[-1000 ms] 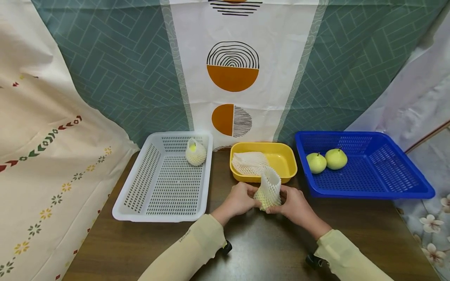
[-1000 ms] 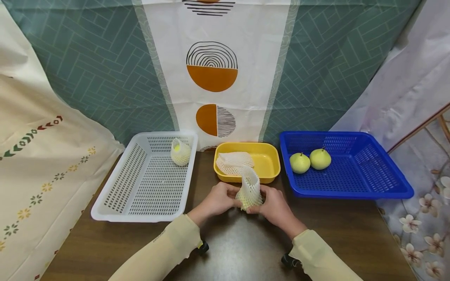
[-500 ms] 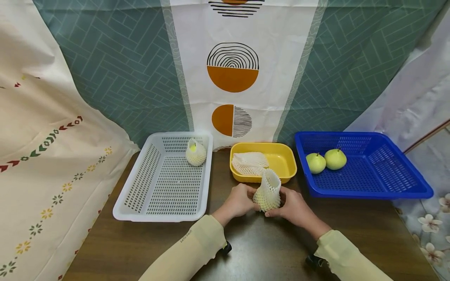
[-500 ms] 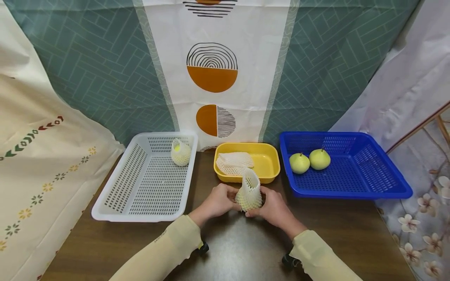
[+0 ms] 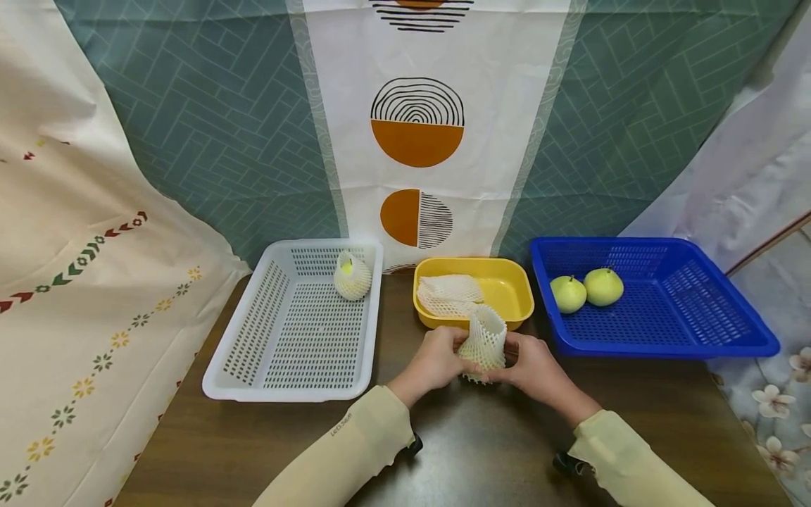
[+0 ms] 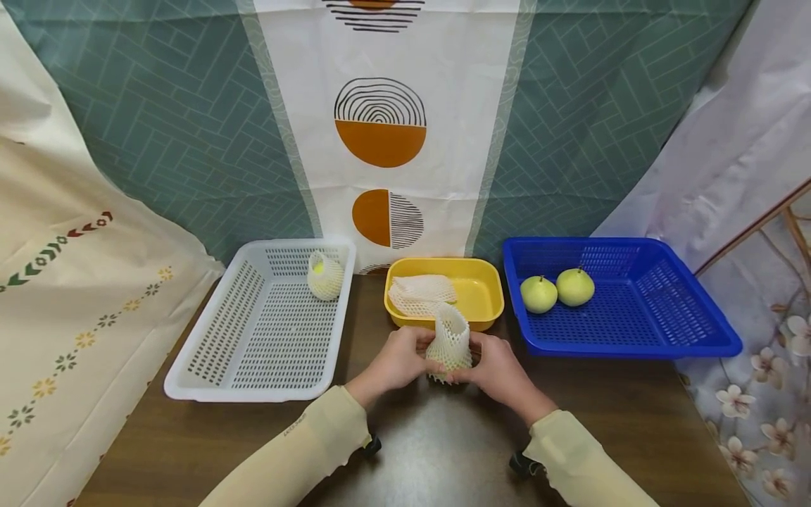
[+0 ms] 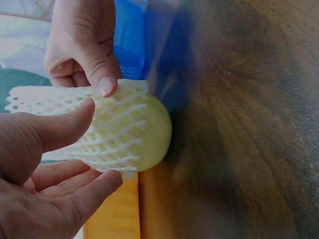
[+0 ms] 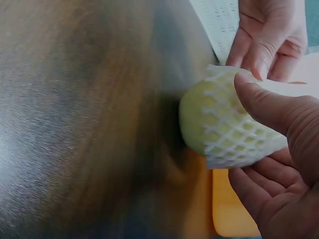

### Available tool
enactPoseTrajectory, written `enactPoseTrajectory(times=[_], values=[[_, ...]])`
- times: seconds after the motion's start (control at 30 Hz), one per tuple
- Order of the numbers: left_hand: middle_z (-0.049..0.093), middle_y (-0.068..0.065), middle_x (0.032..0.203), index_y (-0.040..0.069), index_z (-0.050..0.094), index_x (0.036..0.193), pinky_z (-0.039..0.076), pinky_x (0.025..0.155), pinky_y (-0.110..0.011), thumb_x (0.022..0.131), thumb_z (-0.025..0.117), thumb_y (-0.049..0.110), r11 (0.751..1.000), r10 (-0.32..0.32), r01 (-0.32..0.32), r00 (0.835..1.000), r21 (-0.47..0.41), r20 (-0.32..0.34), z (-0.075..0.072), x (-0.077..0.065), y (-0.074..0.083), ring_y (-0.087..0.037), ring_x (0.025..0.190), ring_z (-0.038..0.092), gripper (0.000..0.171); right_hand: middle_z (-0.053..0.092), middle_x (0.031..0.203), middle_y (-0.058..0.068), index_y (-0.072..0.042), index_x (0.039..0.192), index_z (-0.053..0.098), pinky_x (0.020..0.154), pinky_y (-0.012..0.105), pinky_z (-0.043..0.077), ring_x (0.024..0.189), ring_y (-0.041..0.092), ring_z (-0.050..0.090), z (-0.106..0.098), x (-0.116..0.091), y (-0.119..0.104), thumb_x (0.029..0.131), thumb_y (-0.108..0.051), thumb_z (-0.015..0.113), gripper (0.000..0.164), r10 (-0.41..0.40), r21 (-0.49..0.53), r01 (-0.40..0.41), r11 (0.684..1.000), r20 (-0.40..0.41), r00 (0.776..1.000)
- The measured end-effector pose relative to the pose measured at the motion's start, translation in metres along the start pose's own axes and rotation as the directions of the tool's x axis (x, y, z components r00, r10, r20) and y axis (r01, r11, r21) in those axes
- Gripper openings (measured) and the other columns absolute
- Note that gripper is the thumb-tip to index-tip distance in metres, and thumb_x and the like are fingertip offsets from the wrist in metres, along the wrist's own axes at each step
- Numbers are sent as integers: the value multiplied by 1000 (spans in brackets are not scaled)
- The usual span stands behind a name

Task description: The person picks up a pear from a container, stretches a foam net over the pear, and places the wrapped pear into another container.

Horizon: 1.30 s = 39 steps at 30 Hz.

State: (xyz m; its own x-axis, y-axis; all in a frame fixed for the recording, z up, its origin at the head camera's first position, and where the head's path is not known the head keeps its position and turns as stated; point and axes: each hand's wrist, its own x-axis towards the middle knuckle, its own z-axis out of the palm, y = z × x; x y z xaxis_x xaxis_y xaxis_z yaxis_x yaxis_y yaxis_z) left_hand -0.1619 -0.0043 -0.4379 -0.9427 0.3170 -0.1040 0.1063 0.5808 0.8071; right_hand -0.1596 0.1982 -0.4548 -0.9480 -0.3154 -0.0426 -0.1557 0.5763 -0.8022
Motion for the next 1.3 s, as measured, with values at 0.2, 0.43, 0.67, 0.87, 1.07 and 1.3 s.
enactPoseTrajectory(times=[0.2, 0.43, 0.67, 0.87, 1.07, 1.3], values=[[70, 7, 90, 13, 70, 108, 46, 65, -19, 64, 86, 24, 1000, 5, -5, 1000, 18, -16, 4, 0, -4, -9, 78, 58, 48, 68, 107, -2, -18, 113, 63, 84, 37, 54, 98, 15, 65, 8, 0, 2, 54, -38, 89, 68, 22, -32, -23, 999, -40, 999], [72, 7, 97, 13, 69, 112, 48, 68, -18, 61, 87, 24, 1000, -1, 1, 1000, -17, -12, 5, -2, -11, -8, 84, 62, 55, 68, 107, -1, -17, 115, 61, 82, 35, 55, 96, 14, 65, 14, -1, 4, 51, -41, 90, 74, 43, -29, -44, 999, -44, 998], [72, 8, 90, 15, 71, 108, 47, 64, -16, 61, 87, 22, 999, -15, 15, 1000, -48, -4, 8, -1, -18, -8, 80, 62, 50, 67, 108, -1, -16, 118, 59, 82, 35, 55, 94, 13, 64, 18, -1, 7, 50, -45, 89, 80, 60, -65, -64, 996, -59, 996], [72, 6, 90, 13, 70, 104, 49, 66, -18, 59, 89, 21, 999, -3, 4, 1000, -40, 20, 9, -2, -24, -7, 82, 64, 49, 63, 118, 2, -15, 127, 54, 85, 37, 54, 102, 17, 63, 14, -2, 6, 51, -48, 87, 90, 71, -50, -71, 996, -9, 997], [66, -2, 118, 10, 61, 122, 52, 87, -28, 58, 89, 27, 1000, 7, -7, 1000, -13, 2, 1, -1, -22, -14, 107, 62, 73, 55, 133, 5, -15, 135, 48, 92, 39, 50, 117, 23, 58, -4, 0, 5, 58, -42, 86, 90, 30, 46, -31, 998, 33, 999], [68, 7, 99, 18, 66, 106, 52, 75, -23, 59, 88, 33, 998, 29, -29, 1000, -58, 4, 4, 3, -16, -7, 89, 62, 54, 62, 125, 5, -14, 127, 57, 88, 34, 52, 111, 21, 62, -4, 3, 6, 62, -34, 86, 74, -22, 75, 19, 997, 41, 999]])
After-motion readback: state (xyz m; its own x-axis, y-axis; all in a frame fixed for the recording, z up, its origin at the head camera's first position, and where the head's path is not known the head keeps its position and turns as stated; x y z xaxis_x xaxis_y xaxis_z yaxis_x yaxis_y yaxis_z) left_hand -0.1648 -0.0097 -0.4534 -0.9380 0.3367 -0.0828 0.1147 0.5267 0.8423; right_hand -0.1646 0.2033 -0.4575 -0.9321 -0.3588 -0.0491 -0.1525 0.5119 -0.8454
